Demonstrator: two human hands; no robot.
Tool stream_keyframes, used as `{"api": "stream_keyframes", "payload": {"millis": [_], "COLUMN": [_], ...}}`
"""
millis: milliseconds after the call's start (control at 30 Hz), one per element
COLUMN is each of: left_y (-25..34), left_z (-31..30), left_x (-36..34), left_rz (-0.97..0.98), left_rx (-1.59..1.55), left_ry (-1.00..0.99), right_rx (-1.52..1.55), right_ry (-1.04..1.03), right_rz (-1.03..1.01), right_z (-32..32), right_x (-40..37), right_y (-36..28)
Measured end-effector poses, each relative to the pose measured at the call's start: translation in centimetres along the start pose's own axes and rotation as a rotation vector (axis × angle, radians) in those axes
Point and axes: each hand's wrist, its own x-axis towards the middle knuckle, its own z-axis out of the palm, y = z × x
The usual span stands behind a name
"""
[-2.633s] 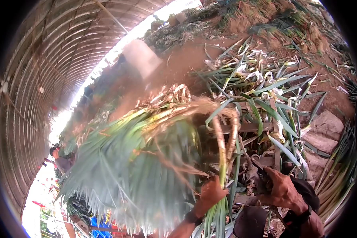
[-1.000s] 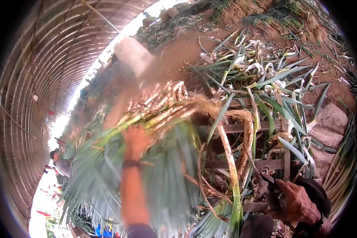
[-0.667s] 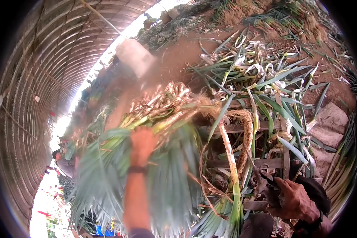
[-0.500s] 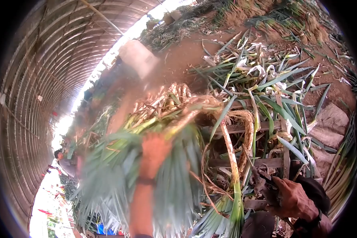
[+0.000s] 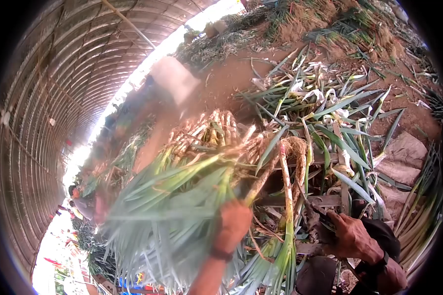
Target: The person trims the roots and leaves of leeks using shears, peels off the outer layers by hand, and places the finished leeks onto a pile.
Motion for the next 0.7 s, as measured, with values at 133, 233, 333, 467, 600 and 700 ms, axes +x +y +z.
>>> {"api": "stream_keyframes", "payload": {"millis": [133,233,333,467,600,700], "left_y": [0.2,-3.7,-7.1,-12.3,-15.1,-15.9], "left_z": [-4.4,-3.9,-7.1,-6.3,-5.0,-2.7], "left_x": [0.5,1.4,4.3,7.9,8.7,8.2], "left_rz": [-0.089,-0.133,-0.235,-0.225,-0.335,-0.24], "left_rx": [-0.24,-0.204,-0.121,0.111,0.071,0.081], "left_ry": [-0.098,0.152,0.417,0.447,0.057,-0.11], "right_rx": [0.007,0.017,0.011,0.023,0.016,0.019], "right_ry": [-0.001,-0.012,-0.024,-0.007,0.011,0.001], "right_rz": [0.018,0.017,0.001,-0.03,-0.062,-0.049], "right_z": [0.1,0.0,-0.3,-0.3,-0.4,-0.6], "right_x": [-0.1,-0.2,0.0,-0.1,-0.4,-0.3], "right_y": [-0.2,-0.2,-0.6,-0.3,0.3,0.3]}}
